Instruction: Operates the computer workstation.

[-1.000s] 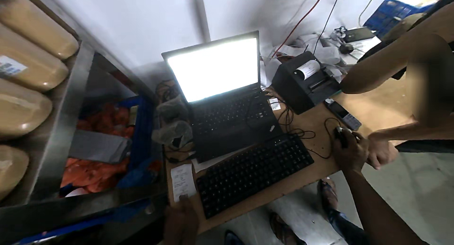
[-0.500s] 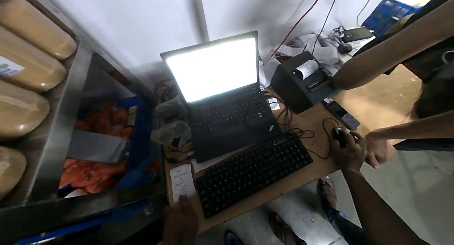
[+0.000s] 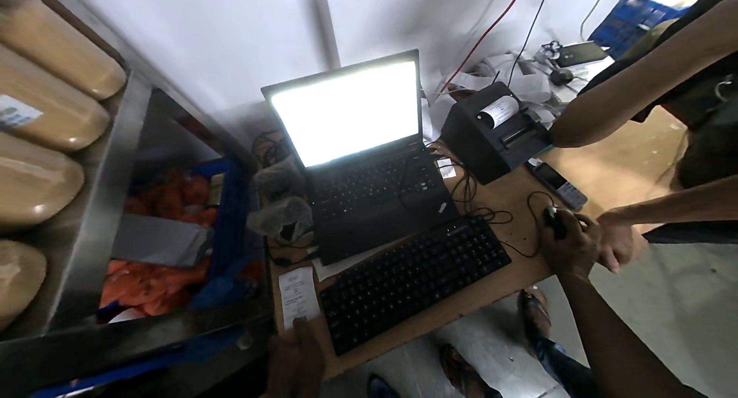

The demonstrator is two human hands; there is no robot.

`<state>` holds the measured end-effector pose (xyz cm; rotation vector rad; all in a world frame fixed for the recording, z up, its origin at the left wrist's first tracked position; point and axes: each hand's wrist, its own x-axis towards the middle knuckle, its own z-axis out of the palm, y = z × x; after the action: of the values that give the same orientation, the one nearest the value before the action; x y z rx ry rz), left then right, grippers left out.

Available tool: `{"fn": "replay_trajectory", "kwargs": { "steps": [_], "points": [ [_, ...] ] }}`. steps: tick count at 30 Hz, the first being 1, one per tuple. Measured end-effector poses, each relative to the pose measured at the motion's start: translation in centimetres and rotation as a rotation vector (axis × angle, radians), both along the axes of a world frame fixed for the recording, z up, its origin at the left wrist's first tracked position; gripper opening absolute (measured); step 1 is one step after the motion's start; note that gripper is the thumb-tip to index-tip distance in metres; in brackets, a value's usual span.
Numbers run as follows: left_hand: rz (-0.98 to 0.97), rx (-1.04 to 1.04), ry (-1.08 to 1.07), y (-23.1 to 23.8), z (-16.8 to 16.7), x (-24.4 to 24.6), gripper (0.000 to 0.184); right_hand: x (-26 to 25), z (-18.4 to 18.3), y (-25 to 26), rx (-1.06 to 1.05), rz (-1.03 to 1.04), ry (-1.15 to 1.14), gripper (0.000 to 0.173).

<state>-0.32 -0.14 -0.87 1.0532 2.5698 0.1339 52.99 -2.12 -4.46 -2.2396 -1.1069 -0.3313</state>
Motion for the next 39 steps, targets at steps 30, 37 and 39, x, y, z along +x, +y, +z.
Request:
{"fn": "replay_trajectory", "kwargs": {
  "steps": [30,37,39],
  "points": [
    [0.038,-0.010,0.016,0.13,-0.62,-0.12,0.072,0.08,-0.29,-0.08,0.013,-0.009,0.042,0.041],
    [0.023,-0.009,0.001,0.11,0.04,0.10,0.071,0.02,-0.08,-0.07,0.002,-0.008,0.037,0.039],
    [0.031,0.006,-0.005,0.19,-0.11,0.10,0.071,0.07,-0.13,-0.06,0.002,-0.007,0.032,0.038]
  ]
}}
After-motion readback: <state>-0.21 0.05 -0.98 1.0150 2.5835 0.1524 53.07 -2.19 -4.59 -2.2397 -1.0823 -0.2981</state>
